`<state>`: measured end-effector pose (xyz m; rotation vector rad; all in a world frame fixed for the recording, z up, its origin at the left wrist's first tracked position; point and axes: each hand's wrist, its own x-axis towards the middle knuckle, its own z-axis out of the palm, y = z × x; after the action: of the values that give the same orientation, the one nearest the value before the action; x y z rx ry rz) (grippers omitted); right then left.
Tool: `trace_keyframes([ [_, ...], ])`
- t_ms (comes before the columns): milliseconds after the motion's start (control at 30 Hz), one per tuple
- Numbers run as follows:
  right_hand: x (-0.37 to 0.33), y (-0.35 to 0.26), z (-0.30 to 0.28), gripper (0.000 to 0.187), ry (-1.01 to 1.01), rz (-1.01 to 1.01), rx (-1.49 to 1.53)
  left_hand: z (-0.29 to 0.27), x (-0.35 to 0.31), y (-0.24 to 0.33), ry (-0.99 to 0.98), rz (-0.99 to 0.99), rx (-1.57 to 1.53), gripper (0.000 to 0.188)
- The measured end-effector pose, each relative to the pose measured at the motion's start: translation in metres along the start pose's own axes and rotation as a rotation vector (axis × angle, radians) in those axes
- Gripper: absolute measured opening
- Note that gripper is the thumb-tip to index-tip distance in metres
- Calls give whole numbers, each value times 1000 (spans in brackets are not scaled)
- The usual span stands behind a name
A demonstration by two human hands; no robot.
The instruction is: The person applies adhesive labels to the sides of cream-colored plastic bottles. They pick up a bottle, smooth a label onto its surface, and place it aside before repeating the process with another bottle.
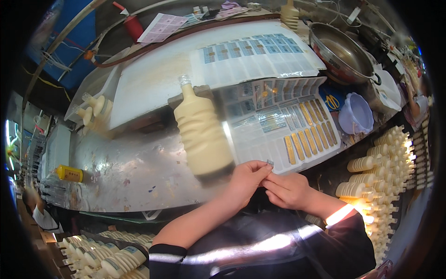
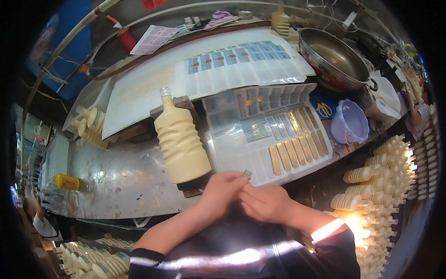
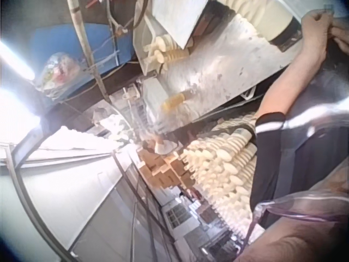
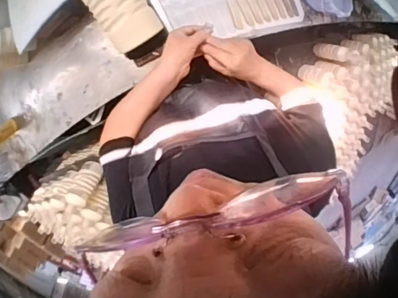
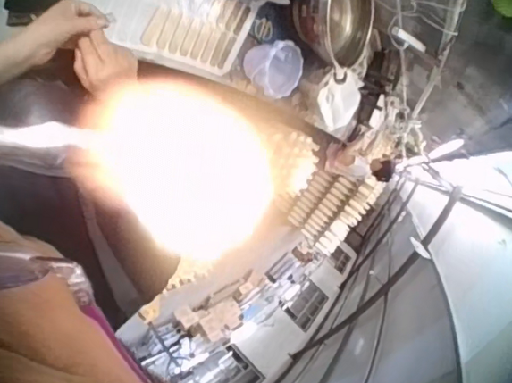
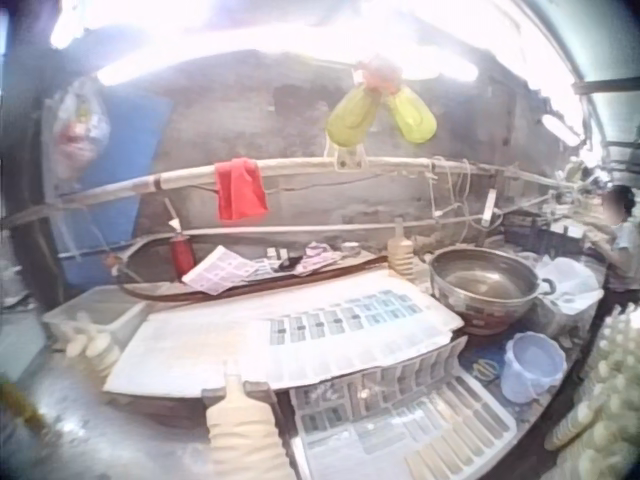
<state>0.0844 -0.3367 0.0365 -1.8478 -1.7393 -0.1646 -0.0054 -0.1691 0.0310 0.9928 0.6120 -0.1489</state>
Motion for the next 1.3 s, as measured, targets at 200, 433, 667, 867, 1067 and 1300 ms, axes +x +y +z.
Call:
trace_keyframes([
  [200, 57, 18, -13, 38, 72, 463, 617, -24, -37, 58, -41, 173, 487, 19],
  [433, 151, 46, 21, 10, -161, 755, 1238, -86, -43, 122, 125, 304, 504, 16],
  [667, 208, 54, 61, 10, 136, 706, 1060, -142, -8, 142, 463, 489, 302, 15],
  [867, 205, 51, 84, 11, 253, 773, 969, -150, 14, 124, 515, 623, 226, 15],
  [1067, 204, 49, 85, 10, 281, 789, 1015, -152, 23, 111, 575, 667, -27, 16],
  [1300, 202, 52, 89, 8, 301, 824, 1136, -145, 34, 101, 585, 722, 39, 24],
])
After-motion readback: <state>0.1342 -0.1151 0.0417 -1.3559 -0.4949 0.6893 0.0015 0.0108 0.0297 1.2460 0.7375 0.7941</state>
